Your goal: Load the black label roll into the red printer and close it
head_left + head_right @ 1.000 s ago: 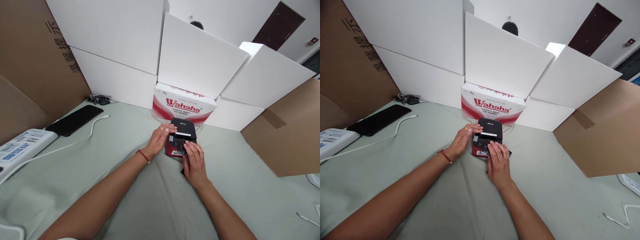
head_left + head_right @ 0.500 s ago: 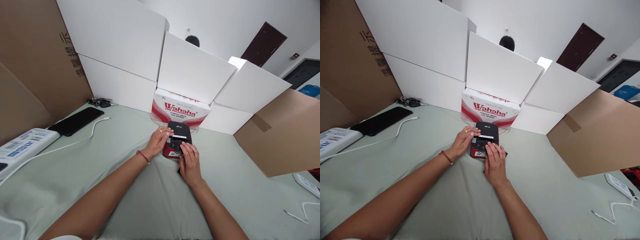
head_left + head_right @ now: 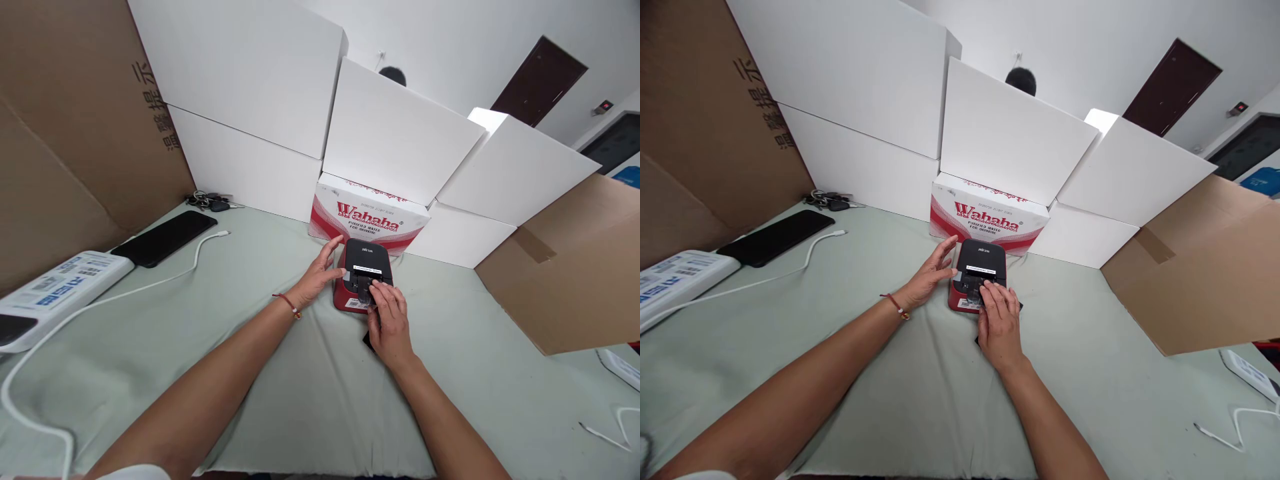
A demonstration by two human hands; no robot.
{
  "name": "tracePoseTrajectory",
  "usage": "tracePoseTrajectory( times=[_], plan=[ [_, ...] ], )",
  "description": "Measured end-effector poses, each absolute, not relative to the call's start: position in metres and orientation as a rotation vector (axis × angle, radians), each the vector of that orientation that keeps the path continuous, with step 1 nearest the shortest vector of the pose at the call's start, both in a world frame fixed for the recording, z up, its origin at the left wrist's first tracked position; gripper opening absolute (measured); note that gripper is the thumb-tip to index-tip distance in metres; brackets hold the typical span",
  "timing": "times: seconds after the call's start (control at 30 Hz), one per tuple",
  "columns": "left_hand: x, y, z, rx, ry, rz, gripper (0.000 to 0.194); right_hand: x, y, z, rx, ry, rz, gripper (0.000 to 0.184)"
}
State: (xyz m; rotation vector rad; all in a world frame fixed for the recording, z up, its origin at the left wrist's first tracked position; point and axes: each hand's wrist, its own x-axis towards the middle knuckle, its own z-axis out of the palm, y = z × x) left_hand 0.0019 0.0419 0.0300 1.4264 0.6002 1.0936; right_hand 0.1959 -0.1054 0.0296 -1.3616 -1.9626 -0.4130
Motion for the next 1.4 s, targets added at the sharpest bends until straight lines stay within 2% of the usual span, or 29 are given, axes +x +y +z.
tracePoseTrajectory(
  times=[0.2, 0.5, 0.73, 0.93, 1.1, 1.23, 1.4],
  plan=[
    [0.006, 0.042, 0.021, 1.412, 0.544, 1.042, 0.1, 0.193, -0.108, 0.029, -1.378, -1.94, -0.395, 0.068],
    [0.007, 0.044, 0.017, 1.387, 0.459, 1.047, 0.099, 0.197, -0.109, 0.032, -1.373, -1.959, -0.418, 0.065],
    [0.009, 0.048, 0.008, 1.3, 0.436, 0.99, 0.09, 0.211, -0.104, 0.047, -1.35, -1.948, -0.39, 0.044],
    [0.011, 0.051, 0.006, 1.276, 0.404, 0.996, 0.088, 0.221, -0.08, 0.078, -1.373, -1.857, -0.115, 0.022],
    [0.011, 0.051, 0.005, 1.287, 0.457, 0.991, 0.092, 0.229, -0.024, 0.116, -1.432, -1.417, 0.226, 0.036],
    [0.011, 0.049, 0.005, 1.3, 0.473, 1.018, 0.087, 0.237, -0.002, 0.152, -1.331, -1.306, 0.098, 0.038],
    [0.01, 0.046, 0.006, 1.292, 0.48, 1.027, 0.083, 0.279, -0.023, 0.187, -1.265, -1.145, -0.196, 0.034]
  ],
)
